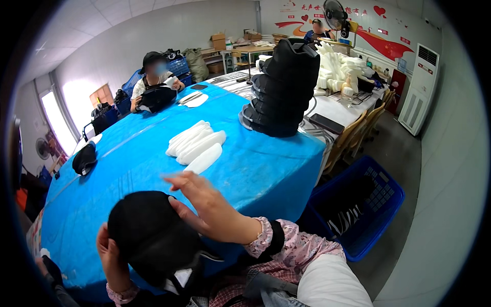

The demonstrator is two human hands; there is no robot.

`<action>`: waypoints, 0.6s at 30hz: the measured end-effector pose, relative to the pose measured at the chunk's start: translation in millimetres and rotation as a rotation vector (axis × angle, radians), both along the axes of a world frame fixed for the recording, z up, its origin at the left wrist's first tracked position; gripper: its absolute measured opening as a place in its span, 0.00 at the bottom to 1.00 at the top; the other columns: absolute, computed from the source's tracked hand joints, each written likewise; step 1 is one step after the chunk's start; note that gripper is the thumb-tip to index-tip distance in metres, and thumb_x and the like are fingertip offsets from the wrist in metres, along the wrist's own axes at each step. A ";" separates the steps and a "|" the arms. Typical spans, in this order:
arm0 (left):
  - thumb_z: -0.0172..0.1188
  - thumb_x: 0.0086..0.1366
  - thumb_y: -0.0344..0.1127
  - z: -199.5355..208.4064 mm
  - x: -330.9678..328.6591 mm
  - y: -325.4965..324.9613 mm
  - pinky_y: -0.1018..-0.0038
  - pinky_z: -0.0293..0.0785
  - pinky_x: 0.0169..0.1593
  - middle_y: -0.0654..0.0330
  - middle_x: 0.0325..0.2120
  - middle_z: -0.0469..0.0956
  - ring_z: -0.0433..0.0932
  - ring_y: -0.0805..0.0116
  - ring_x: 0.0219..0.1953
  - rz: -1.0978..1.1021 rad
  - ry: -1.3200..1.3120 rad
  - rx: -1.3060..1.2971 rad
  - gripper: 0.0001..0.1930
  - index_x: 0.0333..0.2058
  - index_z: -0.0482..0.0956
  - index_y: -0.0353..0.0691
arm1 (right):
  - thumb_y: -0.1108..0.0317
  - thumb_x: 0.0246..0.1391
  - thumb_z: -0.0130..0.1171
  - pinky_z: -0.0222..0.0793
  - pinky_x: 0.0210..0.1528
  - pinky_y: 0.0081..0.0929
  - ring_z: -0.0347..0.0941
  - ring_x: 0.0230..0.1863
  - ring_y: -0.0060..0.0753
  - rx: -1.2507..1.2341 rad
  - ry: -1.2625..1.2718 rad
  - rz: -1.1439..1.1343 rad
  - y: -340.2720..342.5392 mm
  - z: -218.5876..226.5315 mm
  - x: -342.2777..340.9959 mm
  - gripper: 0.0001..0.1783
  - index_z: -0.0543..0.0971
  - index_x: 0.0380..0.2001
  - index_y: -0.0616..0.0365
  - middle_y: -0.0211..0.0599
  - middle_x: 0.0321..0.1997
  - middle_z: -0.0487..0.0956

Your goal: The person picks up a black shoe upper and a white foam padding piece from a table, inserts the padding into the heel area of the upper, and presses the internal layers together by hand before placing the item onto a stack.

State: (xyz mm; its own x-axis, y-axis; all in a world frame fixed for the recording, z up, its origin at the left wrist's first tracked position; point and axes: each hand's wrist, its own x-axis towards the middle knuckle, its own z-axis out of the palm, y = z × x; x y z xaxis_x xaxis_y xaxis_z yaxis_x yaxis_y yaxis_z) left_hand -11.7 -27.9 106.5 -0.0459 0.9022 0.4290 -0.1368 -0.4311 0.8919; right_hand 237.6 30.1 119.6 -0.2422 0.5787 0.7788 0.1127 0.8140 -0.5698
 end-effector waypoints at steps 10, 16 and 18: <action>0.59 0.58 0.31 40.8 9.1 13.8 0.81 0.69 0.40 0.60 0.36 0.76 0.73 0.77 0.36 -0.037 0.227 -0.102 0.16 0.44 0.70 0.32 | 0.66 0.53 0.49 0.44 0.67 0.40 0.49 0.67 0.39 1.034 -0.869 -0.044 -14.6 35.5 26.3 0.34 0.52 0.63 0.51 0.39 0.66 0.53; 0.61 0.55 0.29 77.1 36.6 32.4 0.82 0.71 0.35 0.61 0.29 0.78 0.74 0.77 0.31 -0.294 0.488 -0.228 0.12 0.37 0.76 0.29 | 0.68 0.55 0.48 0.43 0.64 0.57 0.51 0.65 0.51 0.838 -0.615 0.339 -26.7 30.1 21.2 0.31 0.54 0.61 0.57 0.45 0.62 0.59; 0.62 0.56 0.34 81.3 34.7 42.4 0.75 0.71 0.45 0.55 0.36 0.78 0.75 0.70 0.39 -0.355 0.546 -0.297 0.16 0.41 0.76 0.31 | 0.68 0.54 0.49 0.43 0.64 0.57 0.52 0.65 0.51 0.822 -0.588 0.310 -22.7 26.2 20.5 0.30 0.55 0.60 0.57 0.45 0.62 0.60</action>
State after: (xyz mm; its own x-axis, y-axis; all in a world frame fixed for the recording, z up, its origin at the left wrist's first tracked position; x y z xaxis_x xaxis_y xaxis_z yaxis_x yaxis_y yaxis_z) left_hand 23.0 14.5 187.8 0.4230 0.9052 0.0408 0.2757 -0.1715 0.9458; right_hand 258.1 7.4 145.7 -0.7555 -0.2252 0.6152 -0.0869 0.9652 0.2466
